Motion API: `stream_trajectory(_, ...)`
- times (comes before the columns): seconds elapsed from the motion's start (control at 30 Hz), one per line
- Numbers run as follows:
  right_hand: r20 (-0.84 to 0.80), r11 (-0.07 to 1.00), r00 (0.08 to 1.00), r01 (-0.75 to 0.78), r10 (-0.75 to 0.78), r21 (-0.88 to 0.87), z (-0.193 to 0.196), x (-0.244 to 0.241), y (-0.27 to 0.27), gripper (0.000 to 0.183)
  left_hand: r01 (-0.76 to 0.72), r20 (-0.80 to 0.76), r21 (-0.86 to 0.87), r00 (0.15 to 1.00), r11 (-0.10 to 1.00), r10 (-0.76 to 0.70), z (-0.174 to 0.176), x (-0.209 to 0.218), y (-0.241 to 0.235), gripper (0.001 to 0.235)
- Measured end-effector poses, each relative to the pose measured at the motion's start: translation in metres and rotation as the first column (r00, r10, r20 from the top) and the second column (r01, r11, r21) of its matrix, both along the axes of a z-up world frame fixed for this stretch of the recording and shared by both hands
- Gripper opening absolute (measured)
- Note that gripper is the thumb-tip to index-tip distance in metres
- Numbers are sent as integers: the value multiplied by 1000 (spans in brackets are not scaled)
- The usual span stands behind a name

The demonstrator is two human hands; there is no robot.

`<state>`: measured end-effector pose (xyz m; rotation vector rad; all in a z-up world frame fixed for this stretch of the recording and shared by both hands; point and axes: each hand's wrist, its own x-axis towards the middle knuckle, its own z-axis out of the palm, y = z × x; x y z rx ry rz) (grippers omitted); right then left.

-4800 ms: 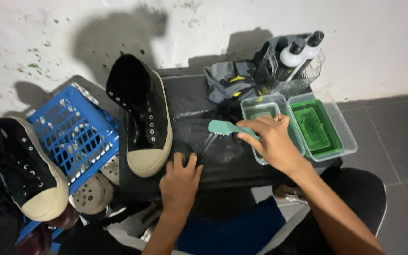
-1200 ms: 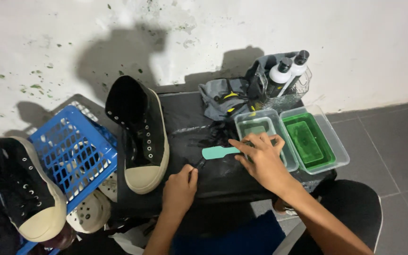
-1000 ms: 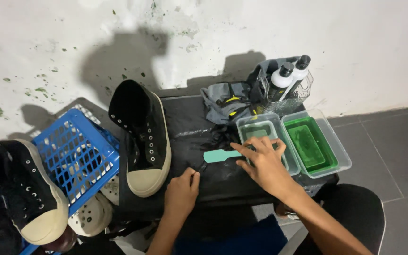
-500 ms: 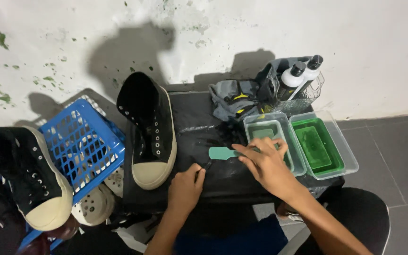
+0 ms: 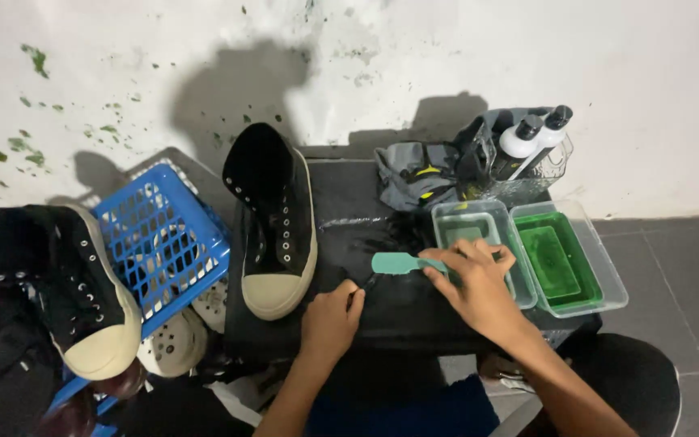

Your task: Applying a green liquid substance to the midsole of a black high-top sneaker using a small applicator brush.

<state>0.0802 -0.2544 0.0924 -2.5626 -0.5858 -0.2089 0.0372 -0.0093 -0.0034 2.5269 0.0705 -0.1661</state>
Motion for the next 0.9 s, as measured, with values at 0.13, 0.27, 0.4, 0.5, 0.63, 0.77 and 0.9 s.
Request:
stream_trajectory(0.13,190,982,979,104,-73,-158,-7,1,-2,23,-14,-49,-6,999,1000,14,1,-1,-1,27)
stream_trajectory(0.27,120,997,993,21,-13,-70,3,-1,2,25,-64,-80,2,995,998,64,3,2,-2,24)
stream_trajectory(0.4,198,987,978,92,-64,-135,-14,4,-3,28,-54,-139,-1,989,999,53,6,2,-2,26)
stream_trajectory(0.5,213,990,975,95,-71,-103,-15,8,-8,26,-69,-49,-5,996,998,69,-1,1,-4,25)
stream_trajectory(0.63,69,999,997,18,-16,-34,-4,0,1,19,-34,-97,-44,995,998,30,13,0,-2,28)
stream_trajectory(0.77,203,978,975,126,-91,-167,-14,4,-4,26,-47,-139,-23,989,999,43,12,0,-2,26)
stream_trajectory(0.9,100,997,994,48,-42,-58,1,1,3,18,-47,-60,-33,997,998,45,4,2,-1,27)
